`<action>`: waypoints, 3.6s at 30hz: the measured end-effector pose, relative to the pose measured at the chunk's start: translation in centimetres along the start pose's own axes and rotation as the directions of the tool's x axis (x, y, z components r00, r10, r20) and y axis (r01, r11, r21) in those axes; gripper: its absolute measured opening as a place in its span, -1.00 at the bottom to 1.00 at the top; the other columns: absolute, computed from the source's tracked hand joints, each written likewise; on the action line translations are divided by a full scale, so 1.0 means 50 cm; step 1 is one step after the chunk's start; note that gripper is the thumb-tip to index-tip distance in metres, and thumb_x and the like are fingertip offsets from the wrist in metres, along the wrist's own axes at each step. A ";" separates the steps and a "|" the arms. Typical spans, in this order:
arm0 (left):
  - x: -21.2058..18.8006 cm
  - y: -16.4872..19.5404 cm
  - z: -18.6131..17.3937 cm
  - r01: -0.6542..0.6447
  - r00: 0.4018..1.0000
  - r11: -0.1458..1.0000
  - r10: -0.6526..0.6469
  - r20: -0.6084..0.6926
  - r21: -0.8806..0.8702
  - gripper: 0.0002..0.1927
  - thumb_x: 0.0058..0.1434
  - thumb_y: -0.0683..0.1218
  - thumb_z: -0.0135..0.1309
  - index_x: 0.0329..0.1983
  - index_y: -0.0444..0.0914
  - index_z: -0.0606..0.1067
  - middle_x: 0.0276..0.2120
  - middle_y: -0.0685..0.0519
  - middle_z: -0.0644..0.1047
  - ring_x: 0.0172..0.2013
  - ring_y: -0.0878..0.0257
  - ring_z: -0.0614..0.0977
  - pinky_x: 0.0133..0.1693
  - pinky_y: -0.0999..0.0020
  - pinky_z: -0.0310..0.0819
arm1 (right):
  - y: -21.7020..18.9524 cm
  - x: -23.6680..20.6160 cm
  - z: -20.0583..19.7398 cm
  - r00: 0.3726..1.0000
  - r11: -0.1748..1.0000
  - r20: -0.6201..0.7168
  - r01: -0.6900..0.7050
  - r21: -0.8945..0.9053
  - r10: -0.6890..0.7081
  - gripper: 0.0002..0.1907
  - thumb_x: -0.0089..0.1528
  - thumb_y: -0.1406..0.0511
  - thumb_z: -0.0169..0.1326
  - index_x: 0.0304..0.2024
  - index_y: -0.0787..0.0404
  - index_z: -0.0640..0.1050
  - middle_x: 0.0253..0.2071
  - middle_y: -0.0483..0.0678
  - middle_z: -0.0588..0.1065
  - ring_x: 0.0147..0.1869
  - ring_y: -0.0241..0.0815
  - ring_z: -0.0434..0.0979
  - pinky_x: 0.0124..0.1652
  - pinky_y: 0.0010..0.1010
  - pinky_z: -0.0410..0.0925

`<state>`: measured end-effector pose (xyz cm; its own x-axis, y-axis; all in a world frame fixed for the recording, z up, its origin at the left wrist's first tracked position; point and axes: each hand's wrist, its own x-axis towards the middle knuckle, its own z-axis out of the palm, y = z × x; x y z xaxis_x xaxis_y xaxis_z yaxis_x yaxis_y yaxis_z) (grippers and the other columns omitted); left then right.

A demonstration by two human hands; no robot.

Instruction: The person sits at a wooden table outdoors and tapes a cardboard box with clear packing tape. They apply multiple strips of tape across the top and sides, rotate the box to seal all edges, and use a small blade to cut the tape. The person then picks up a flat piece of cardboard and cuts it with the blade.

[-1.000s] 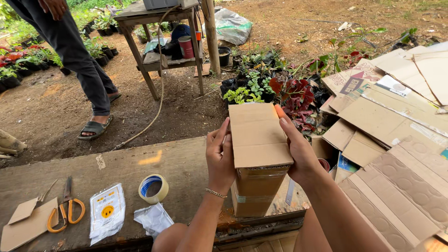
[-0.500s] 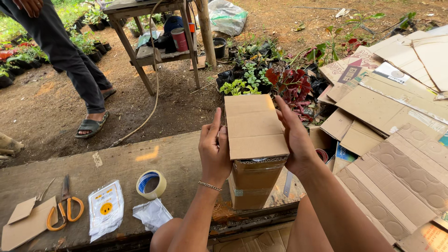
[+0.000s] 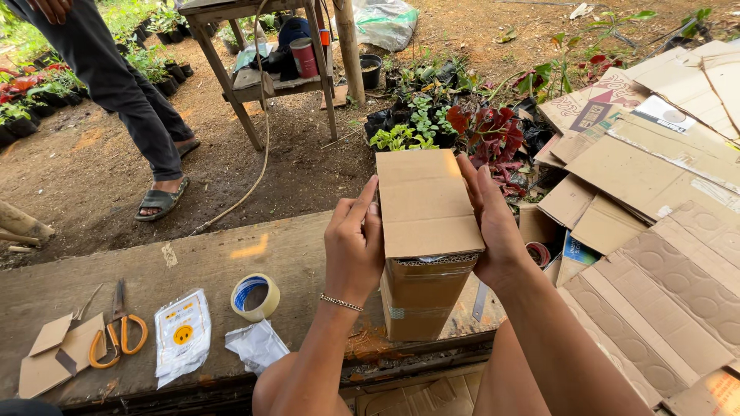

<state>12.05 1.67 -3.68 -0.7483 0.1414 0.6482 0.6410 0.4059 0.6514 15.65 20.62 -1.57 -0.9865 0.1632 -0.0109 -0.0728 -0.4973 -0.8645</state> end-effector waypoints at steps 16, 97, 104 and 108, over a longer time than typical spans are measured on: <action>0.005 -0.014 0.007 0.056 0.996 0.998 -0.058 -0.065 -0.032 -0.64 0.41 -0.15 -0.14 0.14 -0.40 0.54 -0.27 -0.07 0.56 -0.43 0.21 0.57 -0.36 0.27 0.45 | 0.006 0.009 -0.042 0.989 0.980 -0.142 -0.055 -0.189 0.028 -0.10 0.22 -0.29 -0.40 0.47 -0.02 0.19 0.53 -0.14 0.15 0.60 -0.16 0.00 0.42 0.00 -0.14; 0.083 0.011 0.044 0.430 0.634 0.075 -0.734 0.242 -0.900 -0.87 0.25 -0.14 0.20 -0.28 -0.33 0.60 -0.47 0.09 0.58 -0.47 0.36 0.56 -0.42 0.42 0.50 | -0.323 0.128 0.120 0.956 -0.443 0.291 0.269 -0.855 0.020 -0.76 0.30 0.21 0.09 -0.07 0.21 0.57 -0.27 0.12 0.64 -0.24 0.01 0.71 -0.22 -0.17 0.53; 0.095 -0.023 0.071 0.455 0.580 -0.022 -0.751 0.316 -0.890 -0.84 0.16 -0.17 0.29 -0.27 -0.34 0.58 -0.51 0.09 0.55 -0.51 0.35 0.53 -0.45 0.42 0.47 | -0.309 0.166 0.117 0.961 -0.333 0.277 0.255 -0.908 -0.017 -0.77 0.20 0.19 0.18 -0.22 0.22 0.61 -0.25 0.18 0.67 -0.24 0.04 0.73 -0.22 -0.10 0.55; 0.103 -0.030 0.074 0.475 0.576 0.002 -0.757 0.309 -0.880 -0.78 0.08 -0.22 0.37 -0.26 -0.32 0.56 -0.52 0.14 0.52 -0.53 0.38 0.47 -0.47 0.46 0.41 | -0.302 0.172 0.134 0.964 -0.332 0.267 0.249 -0.910 -0.009 -0.79 0.19 0.20 0.16 -0.25 0.20 0.62 -0.28 0.15 0.68 -0.26 0.02 0.72 -0.23 -0.11 0.55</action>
<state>6.60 5.11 -2.78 -0.9688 0.0529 -0.2420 -0.2036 -0.7264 0.6564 7.28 23.83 14.77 -0.9891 -0.0661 0.1315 -0.0885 0.9811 -0.1723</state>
